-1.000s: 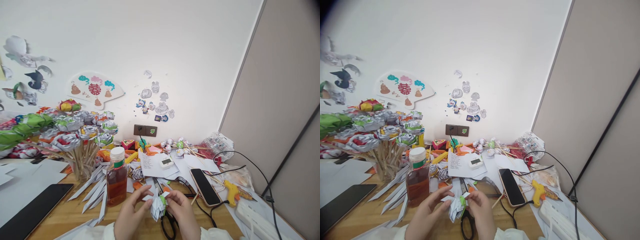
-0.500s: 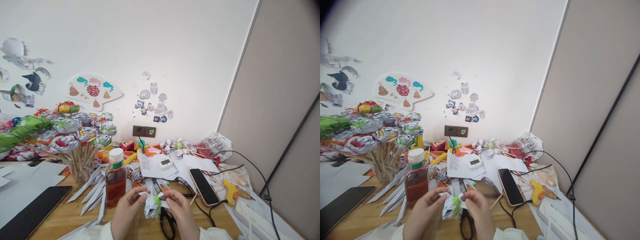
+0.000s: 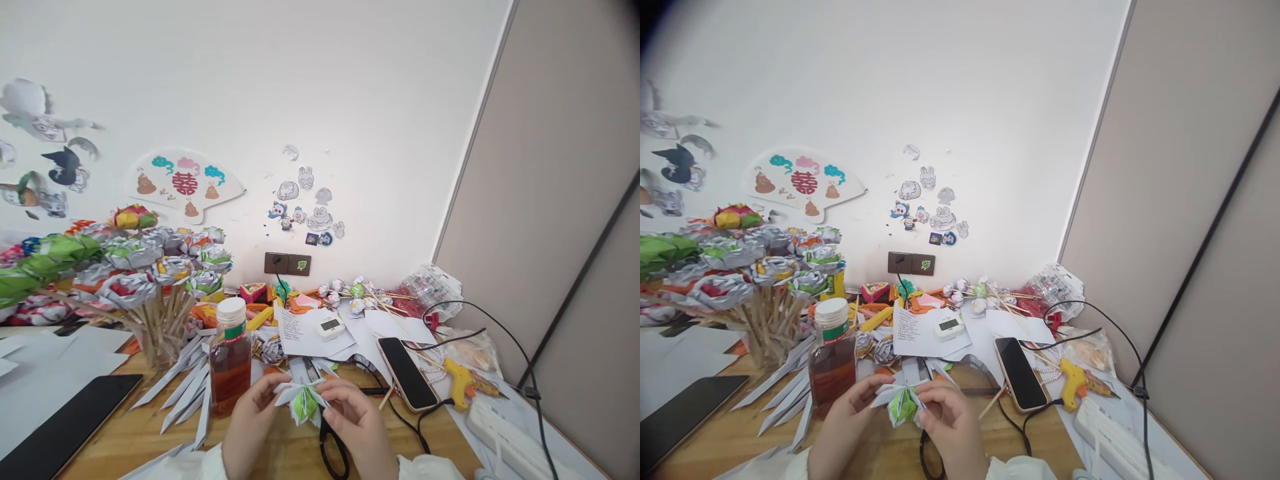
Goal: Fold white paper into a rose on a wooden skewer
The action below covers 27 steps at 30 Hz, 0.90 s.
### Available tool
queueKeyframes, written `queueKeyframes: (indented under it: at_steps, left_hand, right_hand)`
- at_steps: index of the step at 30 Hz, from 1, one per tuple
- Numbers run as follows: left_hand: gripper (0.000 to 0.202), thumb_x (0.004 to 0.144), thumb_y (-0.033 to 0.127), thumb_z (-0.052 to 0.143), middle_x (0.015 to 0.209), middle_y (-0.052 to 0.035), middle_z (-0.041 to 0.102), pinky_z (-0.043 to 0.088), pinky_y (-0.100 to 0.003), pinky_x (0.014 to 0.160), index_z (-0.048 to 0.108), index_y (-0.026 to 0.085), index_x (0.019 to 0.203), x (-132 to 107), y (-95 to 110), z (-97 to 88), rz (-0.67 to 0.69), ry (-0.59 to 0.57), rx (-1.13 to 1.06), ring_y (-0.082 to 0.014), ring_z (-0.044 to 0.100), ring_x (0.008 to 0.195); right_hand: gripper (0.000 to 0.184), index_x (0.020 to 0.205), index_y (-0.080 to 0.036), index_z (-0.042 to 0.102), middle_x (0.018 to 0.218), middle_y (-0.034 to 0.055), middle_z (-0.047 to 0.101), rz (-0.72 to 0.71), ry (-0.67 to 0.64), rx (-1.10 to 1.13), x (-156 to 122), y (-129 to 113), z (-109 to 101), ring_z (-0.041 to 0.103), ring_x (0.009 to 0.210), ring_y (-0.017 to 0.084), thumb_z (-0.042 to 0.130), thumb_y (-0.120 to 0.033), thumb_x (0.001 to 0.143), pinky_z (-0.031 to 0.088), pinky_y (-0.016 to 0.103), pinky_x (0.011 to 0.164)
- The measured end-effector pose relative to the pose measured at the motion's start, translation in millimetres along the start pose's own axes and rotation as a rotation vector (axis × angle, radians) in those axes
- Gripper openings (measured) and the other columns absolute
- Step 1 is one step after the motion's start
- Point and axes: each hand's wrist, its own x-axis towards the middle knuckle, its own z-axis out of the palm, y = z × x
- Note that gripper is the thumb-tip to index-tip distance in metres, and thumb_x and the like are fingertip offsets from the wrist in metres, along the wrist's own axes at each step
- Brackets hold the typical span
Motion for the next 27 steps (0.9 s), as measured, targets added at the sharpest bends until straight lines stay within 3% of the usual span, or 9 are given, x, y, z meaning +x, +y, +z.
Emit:
queueKeyframes:
  at_steps: [7, 11, 16, 22, 27]
  left_hand:
    - [0.017, 0.067, 0.033, 0.058, 0.075, -0.0027, 0.069, 0.050, -0.028, 0.067, 0.064, 0.019, 0.075, -9, 11, -0.6, 0.195, 0.086, 0.307, -0.0196, 0.062, 0.072]
    - [0.015, 0.070, 0.033, 0.055, 0.075, -0.0021, 0.067, 0.050, -0.026, 0.064, 0.063, 0.021, 0.076, -11, 7, -0.6, 0.356, 0.084, 0.446, -0.0178, 0.061, 0.070]
    - [0.011, 0.074, 0.028, 0.053, 0.072, -0.0014, 0.063, 0.049, -0.026, 0.065, 0.061, 0.021, 0.078, -15, 5, 1.3, 0.462, 0.034, 0.563, -0.0167, 0.060, 0.069]
    - [0.009, 0.076, 0.024, 0.051, 0.075, -0.0030, 0.061, 0.046, -0.028, 0.069, 0.058, 0.020, 0.081, -22, 4, 5.6, 0.526, -0.016, 0.637, -0.0180, 0.058, 0.075]
    - [0.009, 0.079, 0.021, 0.046, 0.074, -0.0042, 0.059, 0.045, -0.028, 0.068, 0.055, 0.019, 0.081, -28, 9, 7.1, 0.540, -0.124, 0.655, -0.0181, 0.055, 0.074]
  right_hand:
    - [0.011, 0.080, -0.021, 0.061, 0.084, 0.0052, 0.058, -0.125, 0.050, -0.403, -4, -4, -3, 0.054, 0.082, 0.018, 0.049, -0.021, 0.079, 0.044, 0.029, 0.074]
    - [0.014, 0.089, -0.020, 0.056, 0.087, 0.0054, 0.054, -0.312, -0.055, -0.565, -6, -8, -1, 0.051, 0.084, 0.018, 0.050, -0.021, 0.077, 0.043, 0.031, 0.075]
    - [0.017, 0.090, -0.019, 0.054, 0.086, 0.0051, 0.052, -0.434, -0.180, -0.776, -7, -6, 3, 0.050, 0.079, 0.018, 0.053, -0.022, 0.074, 0.042, 0.031, 0.069]
    - [0.005, 0.080, -0.019, 0.049, 0.077, 0.0033, 0.054, -0.482, -0.119, -0.882, -8, -3, 3, 0.049, 0.071, 0.017, 0.051, -0.021, 0.076, 0.041, 0.030, 0.065]
    - [0.005, 0.082, -0.019, 0.050, 0.076, 0.0030, 0.056, -0.429, -0.083, -0.865, -8, 0, 1, 0.051, 0.072, 0.017, 0.050, -0.019, 0.077, 0.041, 0.029, 0.065]
